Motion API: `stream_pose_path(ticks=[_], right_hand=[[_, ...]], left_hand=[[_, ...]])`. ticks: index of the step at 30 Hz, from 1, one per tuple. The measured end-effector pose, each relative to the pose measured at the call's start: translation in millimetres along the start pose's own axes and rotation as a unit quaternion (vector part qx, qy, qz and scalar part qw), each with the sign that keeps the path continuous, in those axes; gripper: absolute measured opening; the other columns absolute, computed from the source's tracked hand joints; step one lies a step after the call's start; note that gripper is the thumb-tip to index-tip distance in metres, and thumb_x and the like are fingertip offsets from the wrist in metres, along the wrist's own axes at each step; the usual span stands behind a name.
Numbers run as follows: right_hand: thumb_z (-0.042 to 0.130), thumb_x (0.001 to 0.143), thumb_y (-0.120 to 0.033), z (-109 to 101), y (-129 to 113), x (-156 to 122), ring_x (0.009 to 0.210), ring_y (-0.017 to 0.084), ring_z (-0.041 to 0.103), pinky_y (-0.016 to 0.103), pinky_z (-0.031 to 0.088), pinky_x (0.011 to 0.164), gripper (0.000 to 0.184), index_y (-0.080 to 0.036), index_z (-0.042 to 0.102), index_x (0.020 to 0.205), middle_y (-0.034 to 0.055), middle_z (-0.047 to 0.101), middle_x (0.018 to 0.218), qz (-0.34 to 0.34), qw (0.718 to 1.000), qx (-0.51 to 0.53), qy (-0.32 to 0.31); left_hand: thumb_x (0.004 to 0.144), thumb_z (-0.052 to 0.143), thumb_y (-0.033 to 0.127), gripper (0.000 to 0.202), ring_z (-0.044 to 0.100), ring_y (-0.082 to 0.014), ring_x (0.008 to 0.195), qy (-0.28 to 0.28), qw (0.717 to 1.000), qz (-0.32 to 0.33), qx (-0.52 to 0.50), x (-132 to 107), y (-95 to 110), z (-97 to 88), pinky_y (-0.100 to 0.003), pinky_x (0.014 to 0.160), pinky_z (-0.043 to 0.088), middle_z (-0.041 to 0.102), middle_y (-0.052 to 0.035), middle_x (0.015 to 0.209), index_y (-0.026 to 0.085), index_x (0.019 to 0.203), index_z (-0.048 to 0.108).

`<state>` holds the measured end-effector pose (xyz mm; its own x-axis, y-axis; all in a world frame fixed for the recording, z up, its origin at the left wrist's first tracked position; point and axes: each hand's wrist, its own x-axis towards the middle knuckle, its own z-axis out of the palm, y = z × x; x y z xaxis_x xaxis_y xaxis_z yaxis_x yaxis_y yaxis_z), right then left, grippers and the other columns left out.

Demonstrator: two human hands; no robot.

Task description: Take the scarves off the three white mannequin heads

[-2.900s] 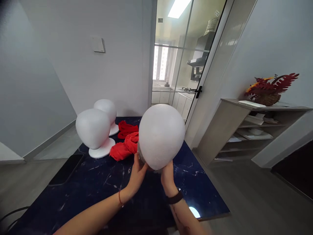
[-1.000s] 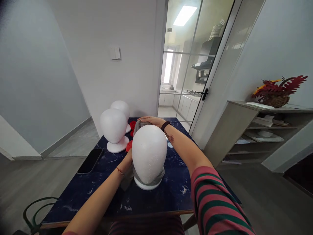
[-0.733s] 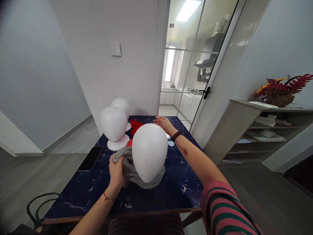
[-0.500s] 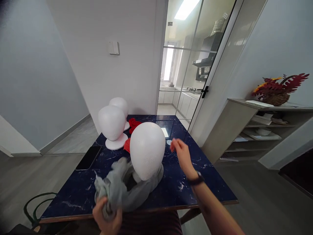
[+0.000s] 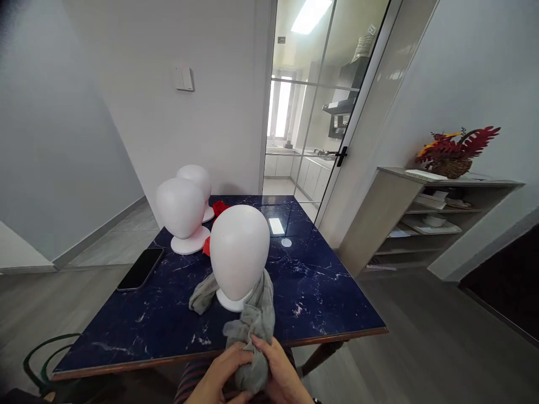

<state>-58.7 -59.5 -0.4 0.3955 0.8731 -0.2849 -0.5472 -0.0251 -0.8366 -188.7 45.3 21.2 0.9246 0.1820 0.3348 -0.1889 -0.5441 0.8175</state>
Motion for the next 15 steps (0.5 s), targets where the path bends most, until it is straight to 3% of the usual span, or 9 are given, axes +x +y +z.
stream_pose_path(ticks=[2, 4, 6, 8, 11, 13, 15], right_hand=[[0.073, 0.069, -0.039, -7.7, -9.1, 2.6, 0.081, 0.023, 0.067, 0.035, 0.052, 0.079, 0.033, -0.018, 0.065, 0.092, 0.0034, 0.071, 0.084, 0.034, 0.994, 0.081, 0.071], [0.078, 0.063, -0.036, -20.1, -20.7, 7.0, 0.080, 0.023, 0.068, 0.035, 0.052, 0.078, 0.037, -0.018, 0.064, 0.092, 0.0039, 0.071, 0.082, 0.031, 0.987, 0.113, 0.112], [0.079, 0.062, -0.036, -33.0, -33.0, 12.8, 0.081, 0.024, 0.068, 0.035, 0.052, 0.077, 0.038, -0.018, 0.064, 0.092, 0.0048, 0.071, 0.082, 0.017, 0.984, 0.111, 0.139], [0.078, 0.063, -0.037, -43.4, -44.6, 18.6, 0.083, 0.025, 0.068, 0.035, 0.052, 0.075, 0.036, -0.018, 0.064, 0.090, 0.0056, 0.071, 0.084, 0.006, 0.983, 0.081, 0.162], [0.075, 0.066, -0.038, -54.8, -62.5, 25.3, 0.091, 0.027, 0.067, 0.038, 0.050, 0.081, 0.035, -0.018, 0.066, 0.092, 0.0073, 0.071, 0.093, -0.002, 0.989, -0.014, 0.148], [0.073, 0.067, -0.033, -63.0, -78.1, 28.9, 0.098, 0.027, 0.065, 0.041, 0.048, 0.089, 0.034, -0.018, 0.067, 0.098, 0.0076, 0.071, 0.098, -0.026, 0.987, -0.122, 0.099], [0.073, 0.064, -0.024, -73.8, -99.1, 33.8, 0.103, 0.028, 0.062, 0.043, 0.044, 0.096, 0.036, -0.020, 0.069, 0.099, 0.0071, 0.071, 0.102, -0.061, 0.965, -0.255, 0.028]], left_hand=[[0.079, 0.061, 0.027, 0.037, 0.059, -0.0232, 0.111, 0.027, 0.999, -0.007, 0.028, -4.3, -6.0, -8.6, -0.033, 0.094, 0.049, 0.060, -0.0110, 0.121, 0.025, 0.116, 0.061], [0.085, 0.055, 0.027, 0.031, 0.056, -0.0239, 0.115, 0.125, 0.986, -0.056, 0.097, -7.6, -16.5, -21.3, -0.037, 0.097, 0.047, 0.058, -0.0114, 0.124, 0.026, 0.115, 0.063], [0.086, 0.051, 0.026, 0.034, 0.054, -0.0256, 0.118, 0.237, 0.947, -0.118, 0.182, -6.2, -31.9, -37.4, -0.043, 0.099, 0.045, 0.055, -0.0125, 0.127, 0.024, 0.119, 0.060], [0.084, 0.052, 0.026, 0.042, 0.049, -0.0280, 0.122, 0.296, 0.906, -0.165, 0.253, -0.4, -50.0, -53.6, -0.050, 0.102, 0.041, 0.052, -0.0131, 0.130, 0.022, 0.126, 0.054], [0.080, 0.050, 0.020, 0.053, 0.049, -0.0280, 0.120, 0.265, 0.894, -0.216, 0.289, 10.4, -74.2, -72.1, -0.051, 0.102, 0.040, 0.055, -0.0116, 0.128, 0.019, 0.133, 0.049], [0.078, 0.045, 0.014, 0.054, 0.054, -0.0262, 0.115, 0.215, 0.902, -0.248, 0.282, 15.8, -84.2, -80.6, -0.047, 0.101, 0.042, 0.061, -0.0104, 0.122, 0.018, 0.132, 0.050], [0.076, 0.041, 0.010, 0.055, 0.057, -0.0247, 0.112, 0.198, 0.903, -0.274, 0.264, 19.1, -88.6, -89.0, -0.044, 0.100, 0.043, 0.064, -0.0102, 0.119, 0.017, 0.129, 0.054]])
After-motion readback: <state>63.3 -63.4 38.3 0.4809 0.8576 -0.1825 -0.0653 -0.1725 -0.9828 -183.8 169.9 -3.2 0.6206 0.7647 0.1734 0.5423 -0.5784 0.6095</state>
